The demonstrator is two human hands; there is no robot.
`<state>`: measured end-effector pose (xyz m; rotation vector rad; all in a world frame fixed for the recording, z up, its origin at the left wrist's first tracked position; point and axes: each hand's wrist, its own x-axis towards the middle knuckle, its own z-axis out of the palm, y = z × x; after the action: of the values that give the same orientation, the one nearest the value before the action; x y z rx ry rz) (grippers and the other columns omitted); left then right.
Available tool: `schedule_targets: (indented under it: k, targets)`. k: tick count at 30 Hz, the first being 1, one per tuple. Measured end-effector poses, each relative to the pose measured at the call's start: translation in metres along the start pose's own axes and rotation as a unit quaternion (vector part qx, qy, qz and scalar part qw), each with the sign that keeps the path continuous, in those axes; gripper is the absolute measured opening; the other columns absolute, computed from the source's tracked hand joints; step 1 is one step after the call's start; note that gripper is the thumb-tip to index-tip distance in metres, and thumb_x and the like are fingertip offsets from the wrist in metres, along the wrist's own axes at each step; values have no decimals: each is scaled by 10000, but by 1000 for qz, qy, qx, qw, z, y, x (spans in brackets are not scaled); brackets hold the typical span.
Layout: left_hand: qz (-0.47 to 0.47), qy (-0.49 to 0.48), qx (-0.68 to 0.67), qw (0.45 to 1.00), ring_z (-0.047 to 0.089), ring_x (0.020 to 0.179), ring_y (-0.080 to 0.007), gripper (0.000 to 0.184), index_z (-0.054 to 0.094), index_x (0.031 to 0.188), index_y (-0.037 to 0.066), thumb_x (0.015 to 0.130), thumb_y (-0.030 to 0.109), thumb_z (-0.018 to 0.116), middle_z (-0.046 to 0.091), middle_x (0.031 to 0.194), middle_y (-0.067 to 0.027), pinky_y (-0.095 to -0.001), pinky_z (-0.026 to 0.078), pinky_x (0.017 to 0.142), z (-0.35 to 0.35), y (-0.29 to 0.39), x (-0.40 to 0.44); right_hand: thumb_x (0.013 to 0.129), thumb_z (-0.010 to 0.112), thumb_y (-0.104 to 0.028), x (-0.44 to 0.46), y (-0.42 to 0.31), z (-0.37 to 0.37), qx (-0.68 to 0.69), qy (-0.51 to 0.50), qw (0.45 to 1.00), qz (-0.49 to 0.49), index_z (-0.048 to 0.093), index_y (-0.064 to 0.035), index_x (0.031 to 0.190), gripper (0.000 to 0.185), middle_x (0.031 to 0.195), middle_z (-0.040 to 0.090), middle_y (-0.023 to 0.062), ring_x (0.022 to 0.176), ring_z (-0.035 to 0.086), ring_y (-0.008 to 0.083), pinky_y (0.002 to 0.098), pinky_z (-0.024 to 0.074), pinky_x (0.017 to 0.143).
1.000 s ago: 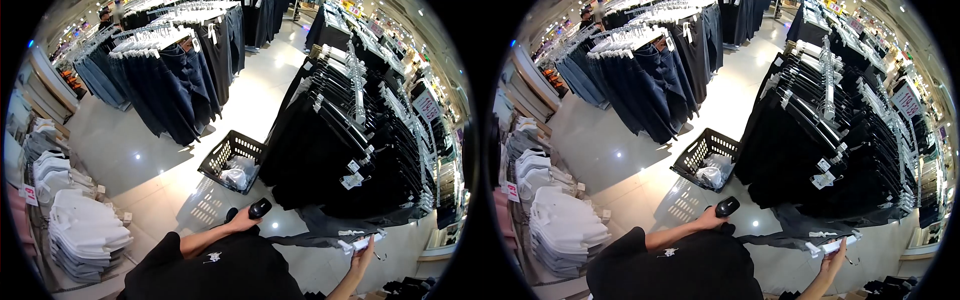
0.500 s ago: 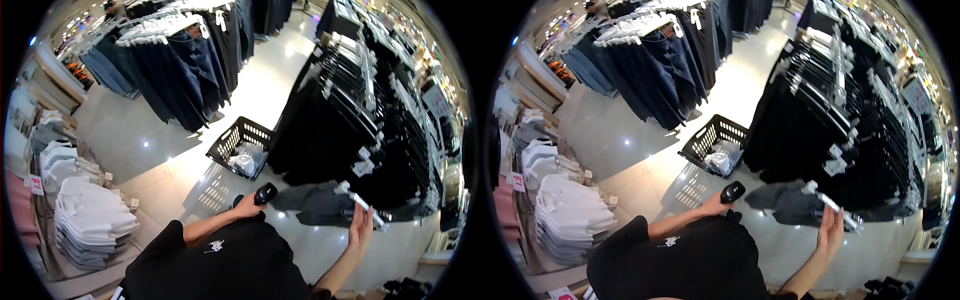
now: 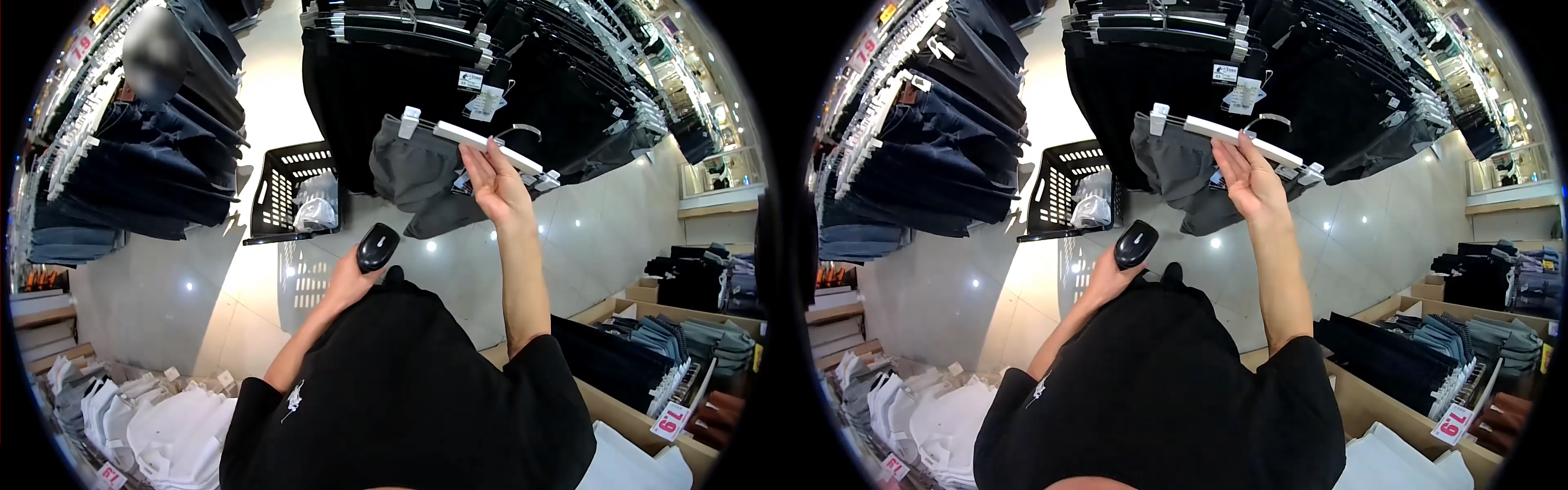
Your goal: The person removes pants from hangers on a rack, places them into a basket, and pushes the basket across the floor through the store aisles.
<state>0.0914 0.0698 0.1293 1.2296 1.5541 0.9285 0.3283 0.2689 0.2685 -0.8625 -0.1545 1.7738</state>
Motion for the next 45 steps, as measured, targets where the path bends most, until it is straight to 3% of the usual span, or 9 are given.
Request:
schedule_targets:
  k: [2,3,13,20,25,29,32,35,45]
  targets:
    - [17,-8,4,1000,707,972,-336,458,620,1154,-19,834,250,807,721,1017,-201,-390,529,837,5,18,4,943,716,-102,1,6,5,-7,13,1000,5,549,57,1110,285,1241,638,259,1213,628,366,420,569,1030]
    - [-1,-22,45,999,702,936,-234,456,634,1185,-5,838,226,817,728,1022,-148,-356,535,839,8,21,9,941,720,-108,1,10,6,-15,16,1000,10,553,50,1115,288,1246,639,257,1209,633,360,417,576,1017]
    - [46,-7,8,999,680,853,-239,427,619,1144,-15,839,209,818,719,968,-164,-366,528,788,39,56,22,923,733,-110,9,31,9,-85,7,996,-17,602,44,1177,325,1191,676,225,1147,671,328,422,592,935]
    - [35,-49,50,997,702,952,-248,443,610,1179,-32,853,201,799,725,1018,-176,-365,532,831,63,39,26,937,712,-109,7,62,28,-47,-36,996,-64,602,67,1144,292,1116,689,208,1091,691,329,433,595,932]
    - [51,-1,80,995,710,922,-325,435,592,1181,-33,861,193,782,713,992,-215,-383,532,808,59,24,26,981,622,-171,18,25,16,-43,-59,996,-58,537,99,1201,358,1170,662,275,1077,699,356,427,604,906]
    - [66,28,57,996,639,907,-490,337,552,1089,-13,844,146,721,674,917,-276,-485,509,740,49,33,31,991,529,-266,19,-21,7,-1,-100,995,18,531,120,1210,444,1168,670,284,1053,713,363,423,622,851]
    - [64,20,55,996,642,898,-488,331,549,1073,-17,841,142,724,674,912,-278,-479,511,738,46,39,34,1049,454,-258,30,-39,1,17,-131,988,76,440,183,1315,515,1237,616,361,1049,715,336,382,632,835]
    - [105,43,51,992,691,801,-357,293,585,1026,-27,846,125,758,686,871,-216,-389,520,717,48,43,39,1079,430,-241,34,-47,5,-34,-152,984,82,290,199,1415,571,1374,497,394,1061,711,269,340,634,862]
    - [108,42,39,993,684,799,-298,304,601,1042,-24,845,134,770,694,896,-204,-378,520,734,51,43,43,1081,426,-269,32,-57,21,-91,-134,981,107,289,214,1398,594,1326,542,378,987,727,267,315,662,777]
